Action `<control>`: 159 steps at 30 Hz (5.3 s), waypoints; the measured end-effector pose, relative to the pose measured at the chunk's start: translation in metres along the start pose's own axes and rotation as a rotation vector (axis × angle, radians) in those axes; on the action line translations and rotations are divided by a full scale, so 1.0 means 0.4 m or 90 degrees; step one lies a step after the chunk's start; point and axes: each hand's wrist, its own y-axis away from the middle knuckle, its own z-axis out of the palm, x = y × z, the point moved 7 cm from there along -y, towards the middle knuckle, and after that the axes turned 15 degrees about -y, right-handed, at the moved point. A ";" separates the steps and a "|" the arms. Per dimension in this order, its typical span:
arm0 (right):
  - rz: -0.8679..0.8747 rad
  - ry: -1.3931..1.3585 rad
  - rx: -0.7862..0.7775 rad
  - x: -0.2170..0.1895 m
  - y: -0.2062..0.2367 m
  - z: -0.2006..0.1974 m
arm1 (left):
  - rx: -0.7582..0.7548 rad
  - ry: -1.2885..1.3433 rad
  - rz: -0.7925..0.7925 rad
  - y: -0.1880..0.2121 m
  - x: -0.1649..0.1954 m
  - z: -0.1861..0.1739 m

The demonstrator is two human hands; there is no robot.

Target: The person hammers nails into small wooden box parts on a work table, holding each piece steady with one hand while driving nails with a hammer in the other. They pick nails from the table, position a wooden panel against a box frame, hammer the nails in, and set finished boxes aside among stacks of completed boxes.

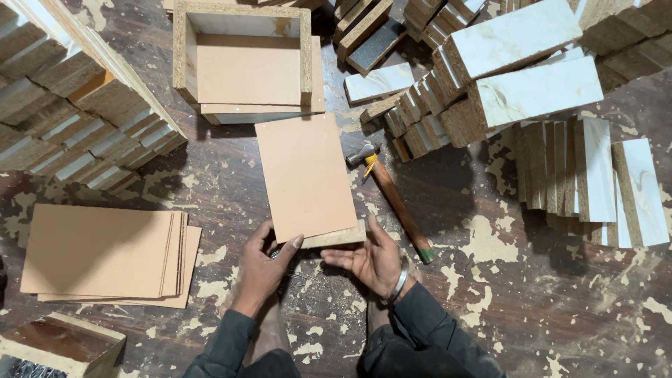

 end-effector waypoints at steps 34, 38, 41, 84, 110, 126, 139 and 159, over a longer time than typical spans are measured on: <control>-0.358 1.080 0.291 -0.140 0.034 0.122 | 0.116 -0.237 0.031 -0.009 -0.001 -0.059; -0.503 1.107 0.123 -0.137 0.054 0.176 | 0.114 -0.236 0.015 -0.025 0.015 -0.073; -0.543 1.143 0.086 -0.129 0.066 0.178 | 0.091 -0.269 0.012 -0.015 0.020 -0.072; -0.627 1.305 -0.076 -0.122 0.044 0.158 | 0.025 -0.509 0.111 -0.039 0.013 -0.079; -0.632 1.330 -0.112 -0.108 0.056 0.186 | -0.001 -0.768 0.221 0.009 0.012 -0.050; -0.607 1.314 -0.120 -0.118 0.051 0.145 | 0.016 -0.783 0.282 0.009 -0.016 -0.047; -0.644 1.359 -0.115 -0.120 0.061 0.156 | 0.063 -0.758 0.278 0.026 -0.036 -0.055; -0.636 1.417 0.309 -0.324 0.235 -0.046 | -0.047 -0.635 0.421 0.088 0.037 0.136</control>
